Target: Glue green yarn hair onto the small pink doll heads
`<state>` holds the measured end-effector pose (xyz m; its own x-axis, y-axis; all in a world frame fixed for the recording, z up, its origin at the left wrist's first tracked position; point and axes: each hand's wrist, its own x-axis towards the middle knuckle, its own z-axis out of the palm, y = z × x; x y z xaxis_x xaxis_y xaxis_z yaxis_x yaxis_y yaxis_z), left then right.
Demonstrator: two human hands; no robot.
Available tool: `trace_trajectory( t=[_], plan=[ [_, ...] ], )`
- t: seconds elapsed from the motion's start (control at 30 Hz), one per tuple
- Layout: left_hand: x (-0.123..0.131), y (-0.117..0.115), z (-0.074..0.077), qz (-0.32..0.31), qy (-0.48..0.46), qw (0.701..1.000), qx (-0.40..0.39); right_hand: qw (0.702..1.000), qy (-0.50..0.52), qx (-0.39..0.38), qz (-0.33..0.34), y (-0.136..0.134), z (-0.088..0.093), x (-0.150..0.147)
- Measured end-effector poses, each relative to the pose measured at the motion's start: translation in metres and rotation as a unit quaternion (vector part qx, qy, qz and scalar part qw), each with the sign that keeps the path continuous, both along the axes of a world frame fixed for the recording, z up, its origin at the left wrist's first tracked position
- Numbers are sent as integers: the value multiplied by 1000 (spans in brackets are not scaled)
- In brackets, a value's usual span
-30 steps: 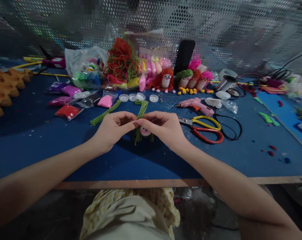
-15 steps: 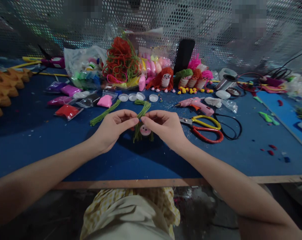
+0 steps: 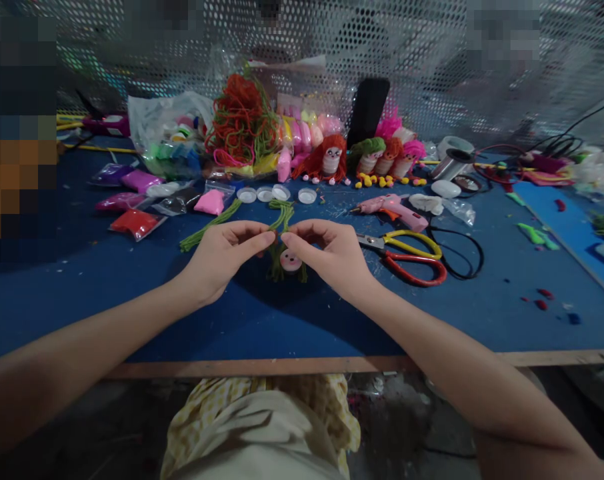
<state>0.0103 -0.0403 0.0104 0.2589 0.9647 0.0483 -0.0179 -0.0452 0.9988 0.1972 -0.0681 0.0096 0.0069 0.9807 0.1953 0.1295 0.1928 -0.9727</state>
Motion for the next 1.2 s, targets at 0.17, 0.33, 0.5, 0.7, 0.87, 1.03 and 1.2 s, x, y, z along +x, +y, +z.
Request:
trace_trajectory(
  t=[0.17,0.33,0.5,0.7,0.87,1.03,1.2],
  plan=[
    [0,3,4,-1,-74,995,-64,996,79,-35,-17,4,2,-1],
    [-3,9,5,-20,-126,984,-126,984,166,-69,-9,7,9,-1],
    [-11,25,1,50,-145,979,-131,981,186,-57,-24,12,12,6],
    [-26,45,-12,131,19,991,-30,979,192,-9,-64,21,12,19],
    [-27,38,-7,177,163,960,143,985,162,-24,-46,18,15,19],
    [-20,12,8,4,223,900,374,992,64,-84,70,6,20,13],
    [-14,2,2,-95,223,873,423,984,18,-96,146,1,16,13]
  ],
)
